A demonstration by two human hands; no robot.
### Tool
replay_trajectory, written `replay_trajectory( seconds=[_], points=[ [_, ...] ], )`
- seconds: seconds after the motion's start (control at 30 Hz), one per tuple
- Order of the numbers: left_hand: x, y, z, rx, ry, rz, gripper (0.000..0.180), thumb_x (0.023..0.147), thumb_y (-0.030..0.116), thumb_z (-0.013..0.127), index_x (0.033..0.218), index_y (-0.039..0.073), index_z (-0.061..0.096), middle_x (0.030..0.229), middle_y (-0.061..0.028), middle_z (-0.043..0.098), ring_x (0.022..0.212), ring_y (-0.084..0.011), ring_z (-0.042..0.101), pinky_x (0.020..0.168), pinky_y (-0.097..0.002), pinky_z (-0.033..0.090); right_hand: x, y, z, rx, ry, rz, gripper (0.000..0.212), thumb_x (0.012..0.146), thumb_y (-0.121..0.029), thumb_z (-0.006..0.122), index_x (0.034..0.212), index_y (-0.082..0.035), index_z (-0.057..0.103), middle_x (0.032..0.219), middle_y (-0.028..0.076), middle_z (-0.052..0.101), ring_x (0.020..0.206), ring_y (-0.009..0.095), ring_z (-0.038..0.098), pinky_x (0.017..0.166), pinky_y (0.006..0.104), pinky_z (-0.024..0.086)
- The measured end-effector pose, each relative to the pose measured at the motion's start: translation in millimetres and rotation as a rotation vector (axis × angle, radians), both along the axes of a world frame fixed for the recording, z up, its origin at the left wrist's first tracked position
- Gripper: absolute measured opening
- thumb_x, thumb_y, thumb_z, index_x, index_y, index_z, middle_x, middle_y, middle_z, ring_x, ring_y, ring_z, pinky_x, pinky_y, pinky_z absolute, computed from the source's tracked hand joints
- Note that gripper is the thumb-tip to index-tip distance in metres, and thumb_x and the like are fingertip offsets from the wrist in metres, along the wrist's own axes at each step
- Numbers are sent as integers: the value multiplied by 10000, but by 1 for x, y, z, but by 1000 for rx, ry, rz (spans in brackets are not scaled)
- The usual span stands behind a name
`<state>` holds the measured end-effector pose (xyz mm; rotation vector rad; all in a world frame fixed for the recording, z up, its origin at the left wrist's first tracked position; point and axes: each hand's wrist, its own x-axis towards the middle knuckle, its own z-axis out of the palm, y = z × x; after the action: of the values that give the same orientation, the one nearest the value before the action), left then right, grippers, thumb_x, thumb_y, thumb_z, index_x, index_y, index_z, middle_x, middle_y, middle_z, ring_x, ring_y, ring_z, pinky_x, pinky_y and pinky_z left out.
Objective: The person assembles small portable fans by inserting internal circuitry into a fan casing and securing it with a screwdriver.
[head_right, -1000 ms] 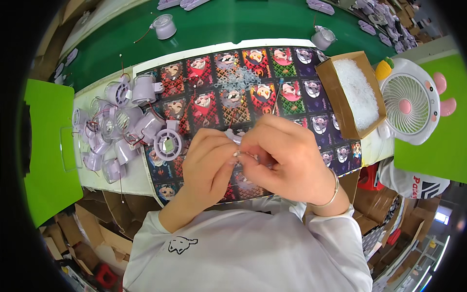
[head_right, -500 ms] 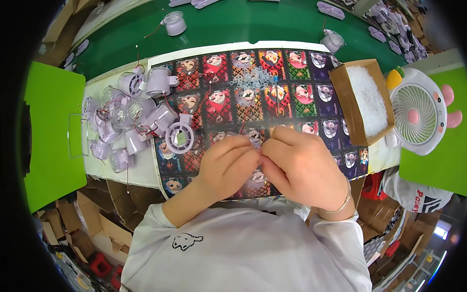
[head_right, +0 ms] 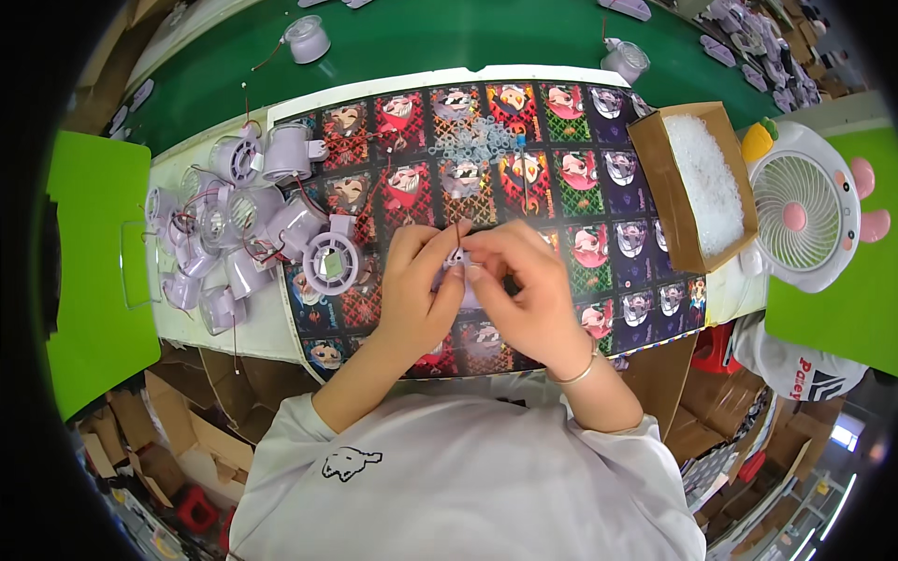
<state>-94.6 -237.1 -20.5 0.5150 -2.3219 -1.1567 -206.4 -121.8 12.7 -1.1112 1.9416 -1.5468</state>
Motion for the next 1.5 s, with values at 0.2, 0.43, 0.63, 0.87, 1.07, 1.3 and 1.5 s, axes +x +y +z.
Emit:
replay_trajectory(
  seconds=[0.2, 0.43, 0.63, 0.87, 1.07, 1.3, 1.5],
  points=[
    [-4, -3, -6, 95, 140, -94, 463, 761, 53, 604, 1218, -17, 619, 1006, -172, 637, 873, -360, 617, 768, -435, 510, -6, -6, 14, 80, 361, 113, 188, 785, 73, 653, 957, 0, 637, 874, 111, 601, 710, 234, 605, 618, 334, 506],
    [-5, -7, -8, 134, 218, -128, 392, 800, 18, 564, 1184, -30, 626, 985, -181, 639, 835, -348, 617, 747, -431, 506, -43, -13, 19, 163, 576, 183, 268, 703, 95, 596, 938, -21, 655, 869, 133, 590, 812, 338, 600, 703, 424, 504],
    [-3, -7, -3, 264, 145, -157, 386, 823, -27, 508, 1191, -39, 625, 993, -189, 633, 848, -298, 623, 739, -360, 491, -101, -4, -2, 454, 934, 202, 178, 757, 18, 664, 930, -21, 648, 891, 111, 543, 881, 304, 528, 774, 376, 472],
    [-5, -7, -6, 242, 169, -137, 371, 820, -2, 561, 1185, -25, 621, 956, -164, 623, 815, -313, 599, 740, -399, 494, -73, 21, 3, 410, 466, 99, 76, 875, 0, 597, 915, -7, 532, 871, 147, 576, 815, 328, 586, 738, 389, 486],
    [-6, -5, -9, 245, 158, -140, 426, 805, -42, 544, 1225, -18, 611, 991, -164, 661, 870, -289, 655, 758, -363, 515, -11, 13, 24, 154, 358, 144, 113, 814, 29, 669, 892, -19, 604, 740, 111, 558, 647, 269, 574, 568, 347, 454],
    [-7, -3, -11, 241, 170, -135, 441, 799, -47, 555, 1233, -1, 618, 984, -150, 668, 865, -272, 662, 753, -348, 518, -2, 8, 24, 169, 517, 115, 180, 816, 39, 652, 989, -10, 640, 832, 121, 577, 656, 289, 603, 559, 380, 496],
    [-9, -2, -8, 222, 156, -86, 399, 807, -40, 567, 1200, -12, 634, 952, -165, 662, 827, -257, 656, 711, -333, 507, 9, 8, 23, 300, 553, 28, 219, 810, 47, 644, 1024, -2, 647, 858, 127, 562, 655, 302, 613, 556, 394, 502]
  ],
)
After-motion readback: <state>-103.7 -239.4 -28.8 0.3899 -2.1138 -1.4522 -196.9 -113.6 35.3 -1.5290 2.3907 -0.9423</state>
